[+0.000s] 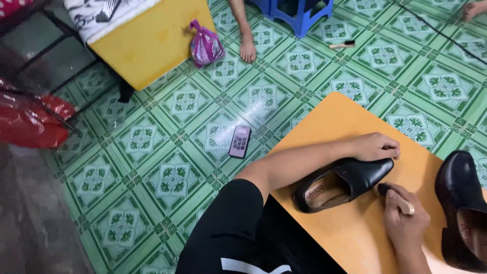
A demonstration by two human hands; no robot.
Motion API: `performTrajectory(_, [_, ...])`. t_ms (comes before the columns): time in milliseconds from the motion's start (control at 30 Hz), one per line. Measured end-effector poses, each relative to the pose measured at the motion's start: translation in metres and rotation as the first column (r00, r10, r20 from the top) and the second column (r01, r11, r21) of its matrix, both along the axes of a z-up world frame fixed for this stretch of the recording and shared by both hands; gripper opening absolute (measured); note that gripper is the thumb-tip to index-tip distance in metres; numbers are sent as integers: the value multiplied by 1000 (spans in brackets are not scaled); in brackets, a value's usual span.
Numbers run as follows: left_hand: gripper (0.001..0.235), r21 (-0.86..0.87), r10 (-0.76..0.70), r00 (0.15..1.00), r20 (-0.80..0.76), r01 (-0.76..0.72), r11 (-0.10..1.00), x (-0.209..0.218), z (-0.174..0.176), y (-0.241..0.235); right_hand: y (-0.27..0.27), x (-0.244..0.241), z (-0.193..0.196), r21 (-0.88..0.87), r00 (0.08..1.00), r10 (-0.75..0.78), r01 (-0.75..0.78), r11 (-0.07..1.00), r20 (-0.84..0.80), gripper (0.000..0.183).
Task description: The person polishes a pair of black leather shoes on a yellow table using a small brush. They hold one shoe steady with their left hand while applying polish with the brush in their right hand, focusing on the toe and sides.
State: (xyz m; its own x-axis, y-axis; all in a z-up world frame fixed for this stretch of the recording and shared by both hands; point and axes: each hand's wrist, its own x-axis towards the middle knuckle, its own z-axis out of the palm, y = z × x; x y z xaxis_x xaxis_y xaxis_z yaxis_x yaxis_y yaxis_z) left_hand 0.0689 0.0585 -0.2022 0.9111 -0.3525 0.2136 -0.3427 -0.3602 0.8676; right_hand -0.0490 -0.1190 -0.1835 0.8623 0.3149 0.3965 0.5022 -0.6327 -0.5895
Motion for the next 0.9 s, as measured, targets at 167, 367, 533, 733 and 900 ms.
performTrajectory(167, [25, 19, -42, 998, 39, 41, 999, 11, -16, -1, -9, 8, -25, -137, 996, 90, -88, 987, 4, 19])
performTrajectory(367, [25, 18, -26, 999, 43, 25, 1000, 5, -12, -2, -11, 4, -36, -71, 958, 207, -197, 978, 200, 16])
performTrajectory(533, [25, 20, -34, 999, -23, 34, 999, -3, 6, 2, -8, 15, -32, -88, 998, 41, -36, 996, 57, 21])
performTrajectory(733, [26, 35, -33, 999, 25, 32, 999, 1, -1, 2, -3, 10, -34, -281, 950, 283, -238, 930, 132, 21])
performTrajectory(900, [24, 45, -17, 1000, 10, 17, 999, 3, -3, 0, -1, 13, -19, -21, 986, -21, 18, 1000, -166, 15])
